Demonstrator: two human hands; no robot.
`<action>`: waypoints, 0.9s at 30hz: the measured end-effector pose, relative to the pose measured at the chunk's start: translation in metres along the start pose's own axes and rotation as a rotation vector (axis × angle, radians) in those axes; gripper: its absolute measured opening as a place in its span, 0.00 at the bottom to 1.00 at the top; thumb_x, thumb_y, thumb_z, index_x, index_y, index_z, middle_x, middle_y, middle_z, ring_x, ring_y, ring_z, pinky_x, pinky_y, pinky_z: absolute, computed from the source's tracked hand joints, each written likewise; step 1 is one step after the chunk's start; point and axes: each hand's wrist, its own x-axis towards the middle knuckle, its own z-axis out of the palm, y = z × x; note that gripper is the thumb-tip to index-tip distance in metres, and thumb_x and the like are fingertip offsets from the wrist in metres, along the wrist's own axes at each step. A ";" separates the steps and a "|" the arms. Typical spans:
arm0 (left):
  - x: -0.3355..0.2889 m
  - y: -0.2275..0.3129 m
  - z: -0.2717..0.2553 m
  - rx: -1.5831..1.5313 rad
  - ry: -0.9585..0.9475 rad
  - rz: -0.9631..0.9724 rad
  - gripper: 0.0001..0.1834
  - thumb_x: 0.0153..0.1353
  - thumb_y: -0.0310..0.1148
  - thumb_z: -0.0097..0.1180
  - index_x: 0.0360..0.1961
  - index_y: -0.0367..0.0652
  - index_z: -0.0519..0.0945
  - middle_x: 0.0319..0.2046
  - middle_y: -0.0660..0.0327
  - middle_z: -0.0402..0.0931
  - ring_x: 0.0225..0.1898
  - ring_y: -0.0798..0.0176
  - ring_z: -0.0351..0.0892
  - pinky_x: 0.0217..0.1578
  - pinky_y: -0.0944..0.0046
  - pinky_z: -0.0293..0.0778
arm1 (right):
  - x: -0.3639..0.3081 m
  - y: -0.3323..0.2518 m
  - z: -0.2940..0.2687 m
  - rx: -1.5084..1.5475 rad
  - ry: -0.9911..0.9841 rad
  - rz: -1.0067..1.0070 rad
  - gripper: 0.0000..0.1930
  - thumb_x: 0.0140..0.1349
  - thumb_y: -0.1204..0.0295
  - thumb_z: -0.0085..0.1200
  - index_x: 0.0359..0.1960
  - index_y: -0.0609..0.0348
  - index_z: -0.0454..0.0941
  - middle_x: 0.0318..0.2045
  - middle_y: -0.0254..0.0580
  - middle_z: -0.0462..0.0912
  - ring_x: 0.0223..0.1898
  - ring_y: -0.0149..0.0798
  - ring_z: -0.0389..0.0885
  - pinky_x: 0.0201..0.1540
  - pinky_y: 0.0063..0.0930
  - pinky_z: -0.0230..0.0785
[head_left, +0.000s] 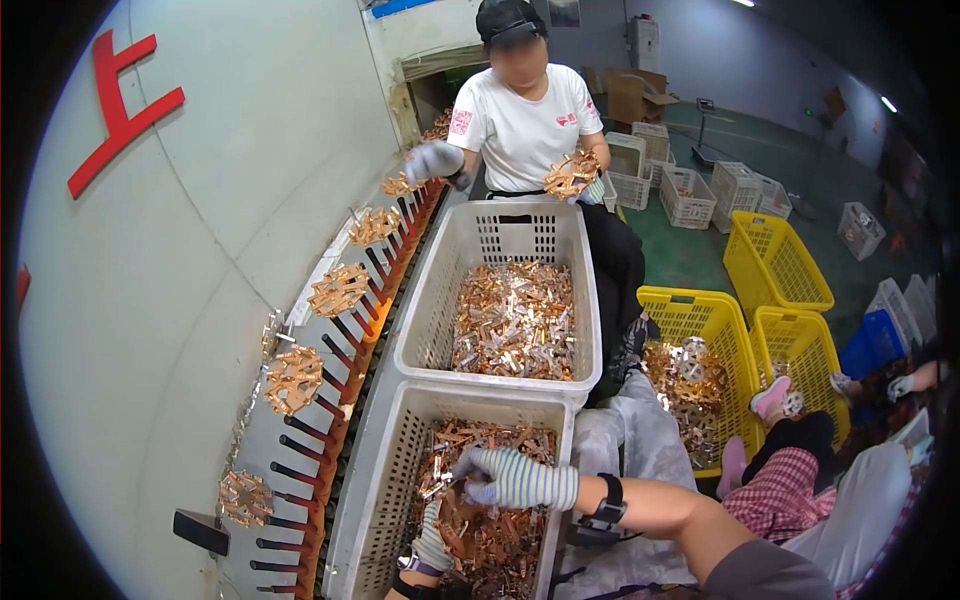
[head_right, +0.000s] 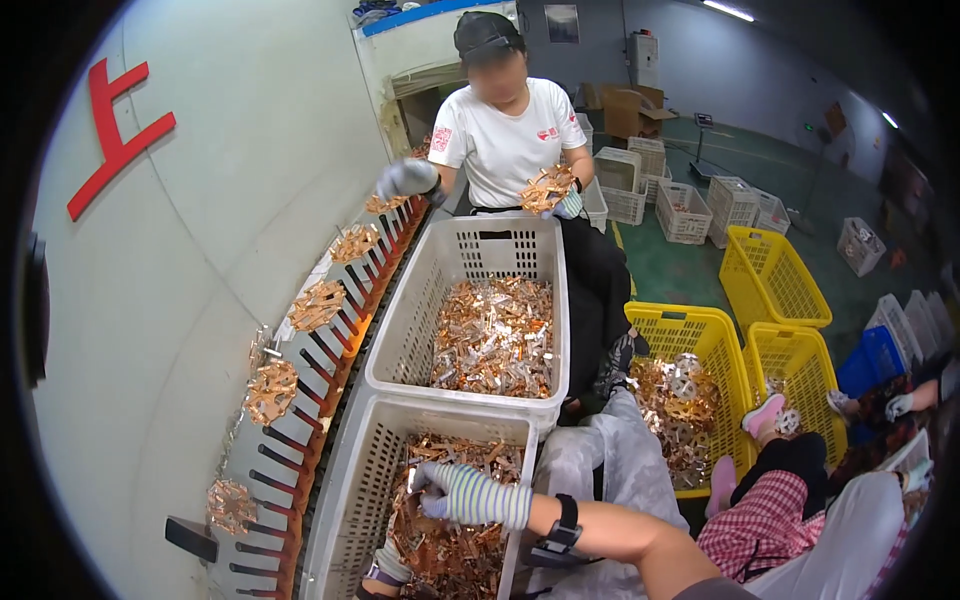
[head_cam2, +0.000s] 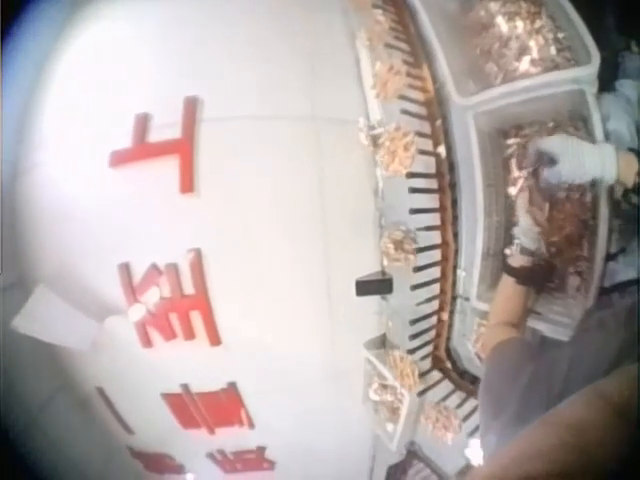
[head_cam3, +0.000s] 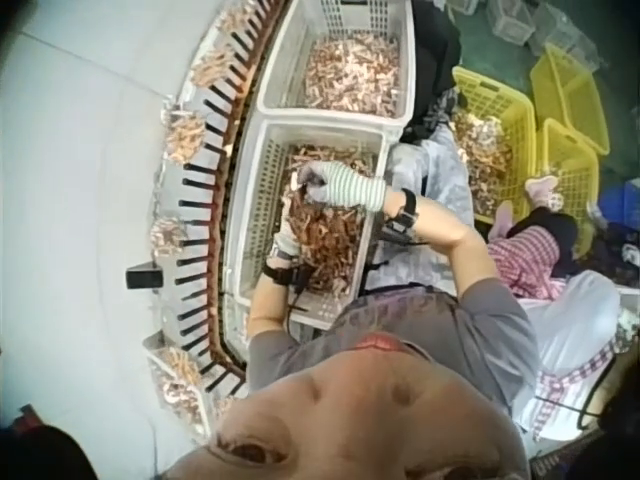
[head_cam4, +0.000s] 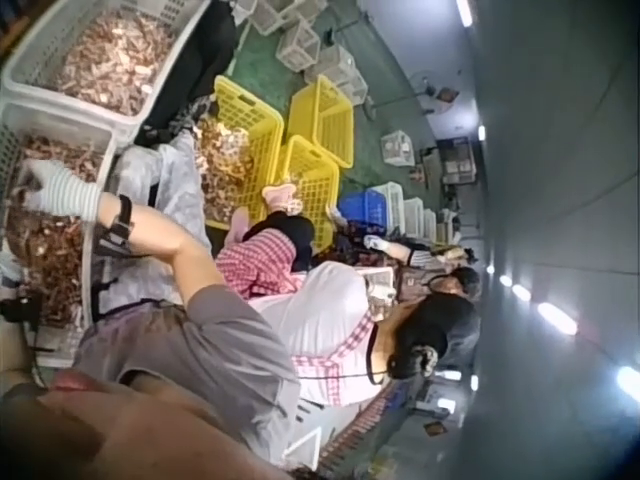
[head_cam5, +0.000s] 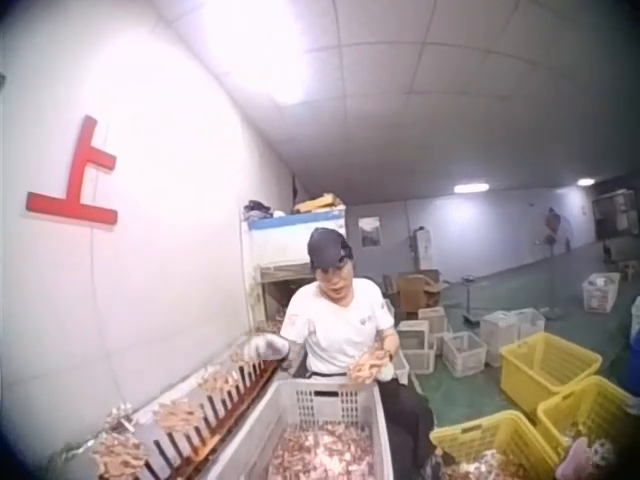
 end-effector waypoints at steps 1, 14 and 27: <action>0.004 0.014 0.005 0.125 -0.004 0.118 0.32 0.64 0.51 0.42 0.64 0.44 0.60 0.58 0.55 0.63 0.55 0.63 0.67 0.51 0.64 0.70 | -0.001 0.008 -0.003 0.120 0.018 -0.183 0.11 0.56 0.73 0.50 0.40 0.64 0.71 0.30 0.38 0.79 0.33 0.32 0.77 0.37 0.28 0.71; 0.010 -0.062 -0.049 -1.189 -0.167 -0.403 0.31 0.68 0.54 0.26 0.63 0.44 0.59 0.60 0.52 0.61 0.56 0.52 0.66 0.58 0.50 0.65 | 0.006 0.017 -0.017 -0.021 0.244 -0.083 0.11 0.58 0.72 0.47 0.43 0.61 0.71 0.28 0.34 0.77 0.28 0.27 0.74 0.29 0.22 0.71; 0.001 0.022 -0.008 0.323 0.064 -0.286 0.19 0.41 0.44 0.65 0.33 0.44 0.82 0.24 0.61 0.80 0.27 0.60 0.79 0.26 0.62 0.73 | 0.049 0.056 0.021 0.604 0.252 0.375 0.14 0.65 0.62 0.48 0.46 0.56 0.69 0.27 0.31 0.75 0.20 0.25 0.74 0.20 0.19 0.71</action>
